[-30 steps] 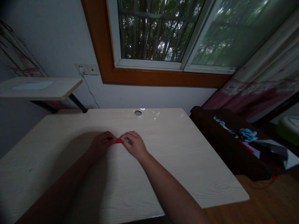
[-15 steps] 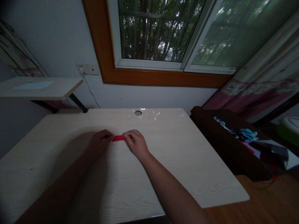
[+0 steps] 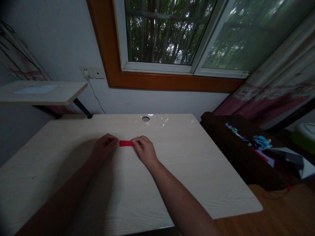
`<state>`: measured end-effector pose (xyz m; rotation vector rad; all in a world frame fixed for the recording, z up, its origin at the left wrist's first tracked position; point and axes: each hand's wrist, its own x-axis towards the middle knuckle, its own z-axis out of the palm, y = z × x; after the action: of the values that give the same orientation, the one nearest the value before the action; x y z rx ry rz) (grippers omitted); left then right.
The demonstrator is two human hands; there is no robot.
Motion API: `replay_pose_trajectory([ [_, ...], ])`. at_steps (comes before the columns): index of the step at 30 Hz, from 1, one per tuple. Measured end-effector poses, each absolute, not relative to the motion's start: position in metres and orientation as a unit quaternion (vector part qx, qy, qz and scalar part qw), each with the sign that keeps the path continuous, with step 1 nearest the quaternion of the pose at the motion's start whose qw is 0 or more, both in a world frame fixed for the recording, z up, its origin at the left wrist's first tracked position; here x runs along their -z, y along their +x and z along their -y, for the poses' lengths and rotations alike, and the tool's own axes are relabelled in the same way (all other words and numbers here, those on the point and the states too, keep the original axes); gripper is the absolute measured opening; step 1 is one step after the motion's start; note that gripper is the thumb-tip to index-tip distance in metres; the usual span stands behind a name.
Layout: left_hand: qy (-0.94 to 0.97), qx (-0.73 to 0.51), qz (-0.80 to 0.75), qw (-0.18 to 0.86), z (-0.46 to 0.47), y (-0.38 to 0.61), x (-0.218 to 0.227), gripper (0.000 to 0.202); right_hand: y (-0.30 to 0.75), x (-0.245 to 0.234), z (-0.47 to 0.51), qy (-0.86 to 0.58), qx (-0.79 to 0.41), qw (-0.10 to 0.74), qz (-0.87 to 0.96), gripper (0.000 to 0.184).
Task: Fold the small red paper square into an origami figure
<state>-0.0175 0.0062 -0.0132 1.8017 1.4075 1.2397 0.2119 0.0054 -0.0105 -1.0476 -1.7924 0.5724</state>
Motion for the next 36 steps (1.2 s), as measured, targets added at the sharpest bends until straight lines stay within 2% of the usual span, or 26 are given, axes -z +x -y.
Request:
replay_pose_trajectory([
  [11,0.714,-0.420,-0.482,0.287,-0.004,-0.012,0.010,0.019,0.210,0.012,-0.004,-0.412,-0.239,0.461,0.749,0.014],
  [26,0.777,-0.375,-0.439,0.250,0.000,-0.005,0.008,0.011,0.202,0.008,-0.001,-0.346,-0.226,0.427,0.804,0.010],
  [36,0.767,-0.389,-0.444,0.252,0.001,-0.008,0.009,0.015,0.204,0.009,-0.002,-0.382,-0.222,0.444,0.779,0.007],
])
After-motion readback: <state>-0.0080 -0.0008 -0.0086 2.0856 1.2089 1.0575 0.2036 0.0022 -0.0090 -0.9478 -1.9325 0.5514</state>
